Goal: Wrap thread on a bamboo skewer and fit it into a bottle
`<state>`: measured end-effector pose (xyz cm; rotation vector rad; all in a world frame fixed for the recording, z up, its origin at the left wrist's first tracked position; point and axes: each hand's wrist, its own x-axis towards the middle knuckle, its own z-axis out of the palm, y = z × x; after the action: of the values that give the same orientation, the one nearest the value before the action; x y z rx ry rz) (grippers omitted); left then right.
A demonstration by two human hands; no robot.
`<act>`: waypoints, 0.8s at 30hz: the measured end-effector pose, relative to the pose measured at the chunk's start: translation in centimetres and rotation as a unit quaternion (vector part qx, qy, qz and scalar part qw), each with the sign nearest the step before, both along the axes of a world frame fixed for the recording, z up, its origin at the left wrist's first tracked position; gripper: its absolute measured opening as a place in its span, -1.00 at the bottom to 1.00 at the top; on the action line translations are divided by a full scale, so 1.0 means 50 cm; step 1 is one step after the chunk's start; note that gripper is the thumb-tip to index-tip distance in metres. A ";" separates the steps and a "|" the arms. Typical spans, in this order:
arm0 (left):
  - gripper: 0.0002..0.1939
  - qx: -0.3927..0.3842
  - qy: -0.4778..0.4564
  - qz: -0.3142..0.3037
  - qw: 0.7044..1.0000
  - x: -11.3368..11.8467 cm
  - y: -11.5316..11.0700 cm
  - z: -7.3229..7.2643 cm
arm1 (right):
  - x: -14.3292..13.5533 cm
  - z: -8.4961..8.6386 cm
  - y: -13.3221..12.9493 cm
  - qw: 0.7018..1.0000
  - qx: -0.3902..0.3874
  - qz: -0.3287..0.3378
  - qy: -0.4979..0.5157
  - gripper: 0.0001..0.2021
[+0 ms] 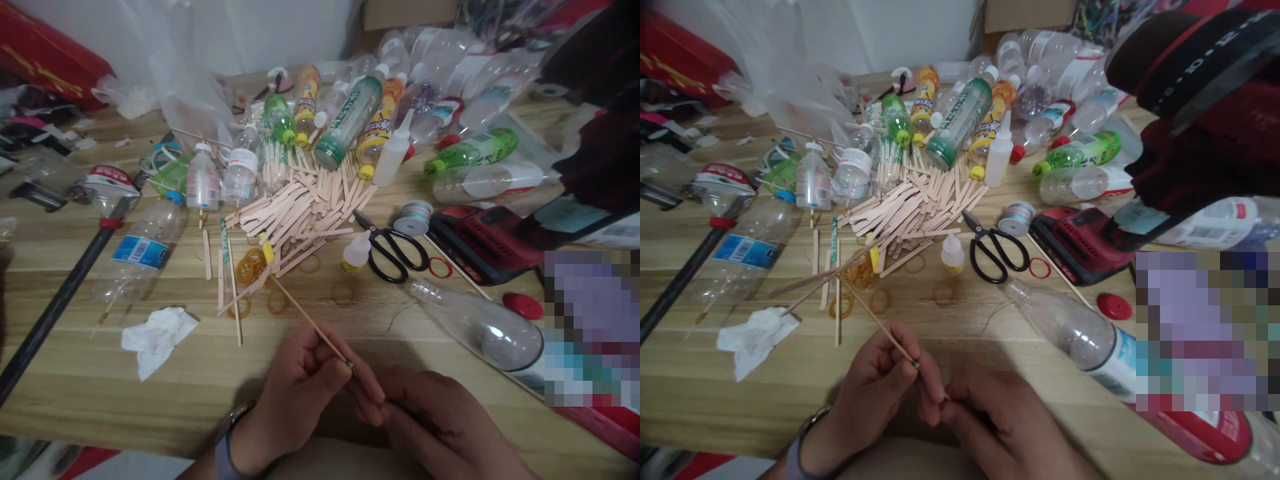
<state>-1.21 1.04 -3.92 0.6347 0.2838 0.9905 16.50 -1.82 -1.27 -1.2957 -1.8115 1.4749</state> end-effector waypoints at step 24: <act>-0.96 -0.029 -0.012 -0.032 0.999 0.001 -0.001 -0.008 | 0.011 -0.002 -0.011 0.996 0.084 0.008 -0.042 -0.78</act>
<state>-1.17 1.00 -4.33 0.5763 0.2694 0.9250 17.03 -2.35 -1.37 -1.2804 -1.9570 1.2623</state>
